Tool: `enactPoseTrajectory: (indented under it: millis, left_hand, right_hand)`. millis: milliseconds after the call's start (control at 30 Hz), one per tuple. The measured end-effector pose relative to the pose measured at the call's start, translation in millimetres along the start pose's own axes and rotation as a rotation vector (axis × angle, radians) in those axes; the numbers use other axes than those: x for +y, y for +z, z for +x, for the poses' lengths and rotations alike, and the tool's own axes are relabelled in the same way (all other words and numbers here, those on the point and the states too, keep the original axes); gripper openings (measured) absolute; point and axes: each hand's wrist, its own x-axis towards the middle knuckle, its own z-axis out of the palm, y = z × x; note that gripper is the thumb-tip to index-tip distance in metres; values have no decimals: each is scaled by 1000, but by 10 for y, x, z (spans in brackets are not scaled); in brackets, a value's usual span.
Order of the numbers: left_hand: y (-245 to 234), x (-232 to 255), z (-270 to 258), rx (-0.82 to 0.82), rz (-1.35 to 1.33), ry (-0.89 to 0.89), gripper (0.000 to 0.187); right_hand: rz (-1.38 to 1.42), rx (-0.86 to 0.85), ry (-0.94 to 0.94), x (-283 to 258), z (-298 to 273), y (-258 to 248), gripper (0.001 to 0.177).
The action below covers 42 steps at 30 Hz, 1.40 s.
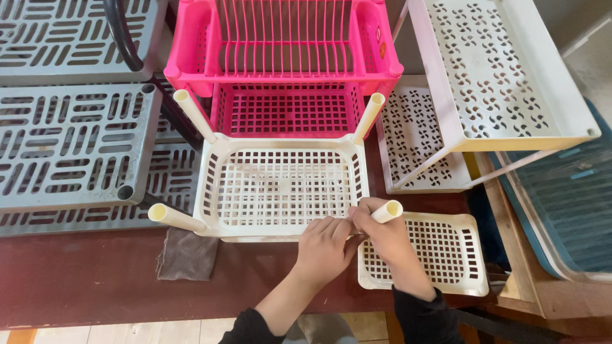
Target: The person assembles a small plastic stool by inserting four cylindrical legs into a perforated seat base. The person repeatedly inserts and removes the legs, then places the completed stool on the table.
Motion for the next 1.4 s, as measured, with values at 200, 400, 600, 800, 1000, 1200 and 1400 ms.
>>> enactPoseTrajectory:
  millis: [200,400,600,800,1000,1200,1400]
  left_hand:
    - [16,-10,8,22,17,25,23]
    - [61,-49,-33,-6,17,37,20]
    - [86,-95,-91,-20,33,64,25]
    - [67,-39,-44,12,29,52,27]
    - [31,-20,-9,19,33,50,22]
    - [29,-3,21,41,54,54,22]
    - [30,-2,43,53,69,81,21]
  right_hand:
    - [-157,-170,26,-173,33,-118,31]
    - [-115,322,-326,-51,-260,409,18]
    - [-266,365,-484,75,-303,483,25]
    - [-47,251,-103,51,-49,219,36]
    - [-50,-17,-12,-108,35,59,37]
    - [-102,-146,42,-244,46,-18,35]
    - [13,-154,19,-201,8,-56,25]
